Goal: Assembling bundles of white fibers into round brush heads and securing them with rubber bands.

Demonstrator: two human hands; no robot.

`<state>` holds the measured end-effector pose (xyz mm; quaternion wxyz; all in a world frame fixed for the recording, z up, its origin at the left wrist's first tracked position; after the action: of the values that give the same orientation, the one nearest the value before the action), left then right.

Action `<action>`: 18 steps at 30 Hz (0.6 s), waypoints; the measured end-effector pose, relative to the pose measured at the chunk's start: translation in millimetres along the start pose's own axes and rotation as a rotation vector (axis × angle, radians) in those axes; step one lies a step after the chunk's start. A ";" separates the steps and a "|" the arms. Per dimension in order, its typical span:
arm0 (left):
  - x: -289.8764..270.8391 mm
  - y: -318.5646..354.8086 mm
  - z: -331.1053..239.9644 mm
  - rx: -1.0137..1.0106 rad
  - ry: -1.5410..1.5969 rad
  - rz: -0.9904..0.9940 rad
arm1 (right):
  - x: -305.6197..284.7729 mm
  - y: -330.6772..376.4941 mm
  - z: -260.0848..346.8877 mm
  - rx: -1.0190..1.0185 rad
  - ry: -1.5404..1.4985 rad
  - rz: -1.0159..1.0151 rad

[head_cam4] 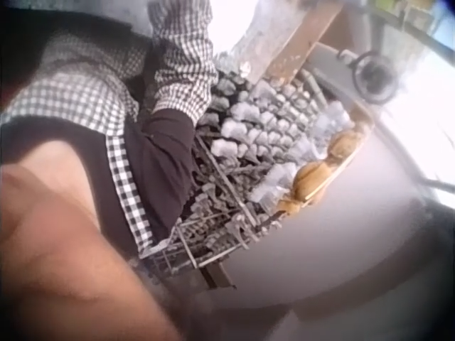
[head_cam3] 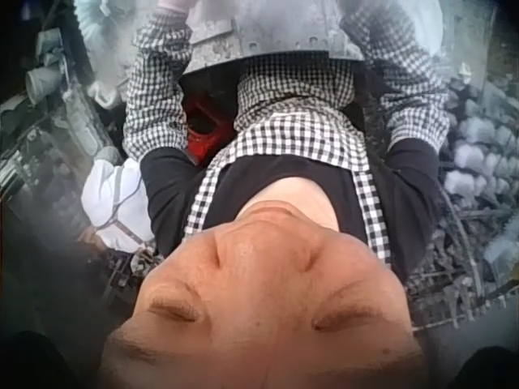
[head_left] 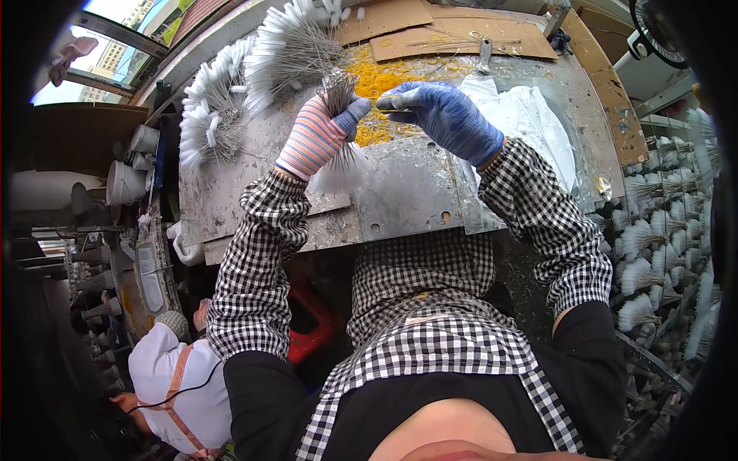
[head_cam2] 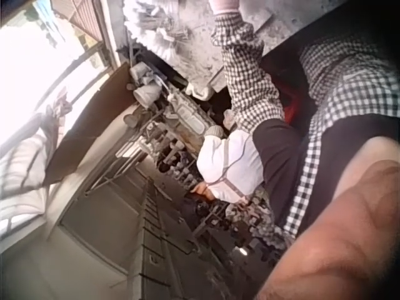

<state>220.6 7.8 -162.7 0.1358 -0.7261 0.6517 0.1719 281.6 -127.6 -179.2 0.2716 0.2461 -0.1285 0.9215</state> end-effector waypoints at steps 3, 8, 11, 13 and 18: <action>4.4 5.7 -8.3 0.035 0.050 0.025 | 26.6 17.0 40.0 -0.174 -0.279 0.247; 32.4 21.5 -41.7 0.040 0.208 0.134 | 14.4 39.0 49.2 -0.024 0.286 0.104; 52.2 22.2 -42.8 -0.070 0.097 0.301 | 9.3 41.5 65.4 -0.307 0.483 -0.038; 68.3 40.6 -60.5 0.461 -0.347 0.298 | 77.2 50.3 69.7 -0.406 0.791 0.115; 120.8 53.2 -79.6 0.494 -1.208 0.280 | -59.6 19.6 46.5 0.006 0.879 -0.302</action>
<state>184.6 -140.6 -140.9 0.6157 -0.3583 0.5695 0.4100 332.0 -186.9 -173.0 0.4308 -0.1511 0.0390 0.8889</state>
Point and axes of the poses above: each hand's wrist, its own y-axis away from the middle knuckle, its own x-axis out of the palm, z = x × y, the point moved 10 cm from there along -y, towards the middle knuckle, and after that the axes turned 7 degrees about -y, right-handed, at the moved point
